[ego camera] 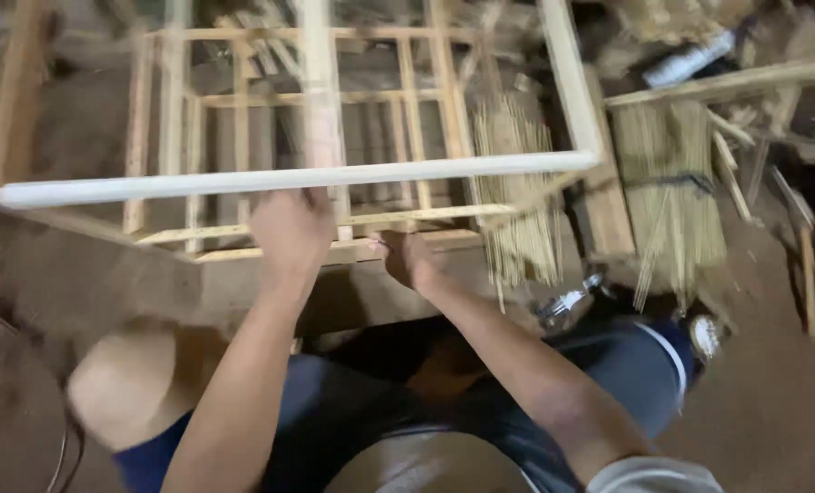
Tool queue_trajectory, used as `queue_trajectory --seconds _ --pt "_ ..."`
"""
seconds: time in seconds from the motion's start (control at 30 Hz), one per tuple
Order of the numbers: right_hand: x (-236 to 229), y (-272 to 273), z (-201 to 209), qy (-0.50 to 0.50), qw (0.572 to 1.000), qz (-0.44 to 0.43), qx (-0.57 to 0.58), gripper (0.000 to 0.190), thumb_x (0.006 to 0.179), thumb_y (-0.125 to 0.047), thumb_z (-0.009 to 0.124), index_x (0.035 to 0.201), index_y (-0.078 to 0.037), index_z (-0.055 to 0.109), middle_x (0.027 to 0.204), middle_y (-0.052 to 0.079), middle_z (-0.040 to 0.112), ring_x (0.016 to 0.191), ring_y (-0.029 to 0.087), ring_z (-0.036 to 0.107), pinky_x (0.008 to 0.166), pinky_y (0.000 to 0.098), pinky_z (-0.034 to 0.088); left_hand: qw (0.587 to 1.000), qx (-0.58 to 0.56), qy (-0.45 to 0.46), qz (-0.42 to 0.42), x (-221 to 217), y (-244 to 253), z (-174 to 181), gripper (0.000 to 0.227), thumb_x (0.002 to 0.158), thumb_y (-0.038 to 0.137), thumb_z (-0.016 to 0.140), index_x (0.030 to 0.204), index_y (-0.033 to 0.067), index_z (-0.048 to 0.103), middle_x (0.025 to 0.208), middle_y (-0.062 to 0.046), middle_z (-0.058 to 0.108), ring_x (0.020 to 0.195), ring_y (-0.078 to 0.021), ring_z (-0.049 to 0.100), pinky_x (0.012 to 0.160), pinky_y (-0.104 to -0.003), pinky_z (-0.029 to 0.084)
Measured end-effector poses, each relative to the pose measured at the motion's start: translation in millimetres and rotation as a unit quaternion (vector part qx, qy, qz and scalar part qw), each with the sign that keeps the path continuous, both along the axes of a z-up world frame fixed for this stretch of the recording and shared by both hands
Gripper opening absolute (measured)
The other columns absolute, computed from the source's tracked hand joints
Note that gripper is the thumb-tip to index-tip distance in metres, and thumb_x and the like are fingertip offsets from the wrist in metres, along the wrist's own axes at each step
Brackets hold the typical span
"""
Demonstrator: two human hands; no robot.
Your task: Inserting thin bamboo sticks into pre-drilled holes of a wooden frame to assemble a structure, likely a birdcage.
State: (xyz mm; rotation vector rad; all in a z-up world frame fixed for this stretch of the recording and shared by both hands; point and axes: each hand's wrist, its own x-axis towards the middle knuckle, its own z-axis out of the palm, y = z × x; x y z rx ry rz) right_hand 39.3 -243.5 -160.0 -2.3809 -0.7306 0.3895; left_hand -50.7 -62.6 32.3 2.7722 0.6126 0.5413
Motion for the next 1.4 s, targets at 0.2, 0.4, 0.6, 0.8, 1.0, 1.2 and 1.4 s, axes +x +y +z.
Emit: queue_trajectory --seconds 0.2,0.4,0.6,0.8,1.0,1.2,1.4 --pt "-2 -111 63 0.012 0.996 -0.085 -0.012 0.020 0.099 -0.038 0.062 0.104 -0.029 0.079 0.090 0.006 0.078 0.089 0.032 0.074 0.074 0.0401 0.057 0.926 -0.367 0.059 -0.069 0 -126 10 0.032 0.096 0.044 0.060 0.101 0.0173 0.077 0.094 -0.013 0.078 0.098 -0.0358 0.073 0.077 -0.045 0.054" --pt "53 -229 52 -0.008 0.982 -0.175 -0.073 0.018 0.095 -0.028 0.062 0.096 -0.022 0.079 0.086 0.009 0.076 0.087 0.033 0.074 0.072 0.0490 0.054 0.846 -0.461 0.232 -0.135 64 -211 -85 0.037 0.093 0.044 0.062 0.124 0.0269 0.075 0.126 -0.005 0.073 0.124 -0.0279 0.065 0.099 -0.042 0.053" --pt "67 -282 58 0.002 0.962 -0.261 -0.080 0.018 0.088 -0.038 0.067 0.099 -0.035 0.080 0.092 0.001 0.078 0.091 0.034 0.073 0.084 0.0466 0.061 0.845 -0.469 0.227 -0.118 104 -262 -161 0.034 0.092 0.039 0.065 0.120 0.0230 0.076 0.123 -0.005 0.074 0.121 -0.0269 0.067 0.097 -0.040 0.053" --pt "90 -279 -14 -0.039 0.971 -0.218 -0.090 0.023 0.083 -0.025 0.065 0.098 -0.030 0.081 0.089 0.002 0.079 0.085 0.035 0.075 0.085 0.0467 0.062 0.859 -0.433 0.269 -0.058 113 -279 -176 0.040 0.093 0.040 0.063 0.128 0.0237 0.073 0.128 -0.005 0.072 0.123 -0.0291 0.066 0.098 -0.042 0.054" --pt "76 -262 13 -0.066 0.972 -0.190 -0.120 0.020 0.081 -0.018 0.067 0.097 -0.026 0.077 0.087 0.003 0.079 0.082 0.036 0.076 0.079 0.0492 0.064 0.869 -0.420 0.263 -0.018 110 -285 -209 0.045 0.092 0.035 0.063 0.131 0.0158 0.072 0.131 -0.012 0.071 0.125 -0.0334 0.065 0.101 -0.046 0.054" --pt "75 -256 4 -0.078 0.977 -0.177 -0.086 0.008 0.090 -0.025 0.065 0.094 -0.026 0.072 0.089 0.000 0.078 0.086 0.032 0.076 0.077 0.0487 0.062 0.872 -0.411 0.264 -0.018 109 -289 -203 0.044 0.093 0.033 0.058 0.133 0.0168 0.070 0.136 -0.012 0.069 0.128 -0.0348 0.062 0.102 -0.050 0.053" --pt "82 -263 -5 -0.029 0.967 -0.233 -0.103 0.014 0.087 -0.030 0.068 0.092 -0.025 0.080 0.085 0.011 0.078 0.081 0.042 0.075 0.077 0.0531 0.062 0.878 -0.402 0.258 -0.027 114 -287 -228 0.042 0.090 0.034 0.063 0.128 0.0188 0.072 0.124 -0.009 0.075 0.122 -0.0331 0.067 0.098 -0.046 0.055"
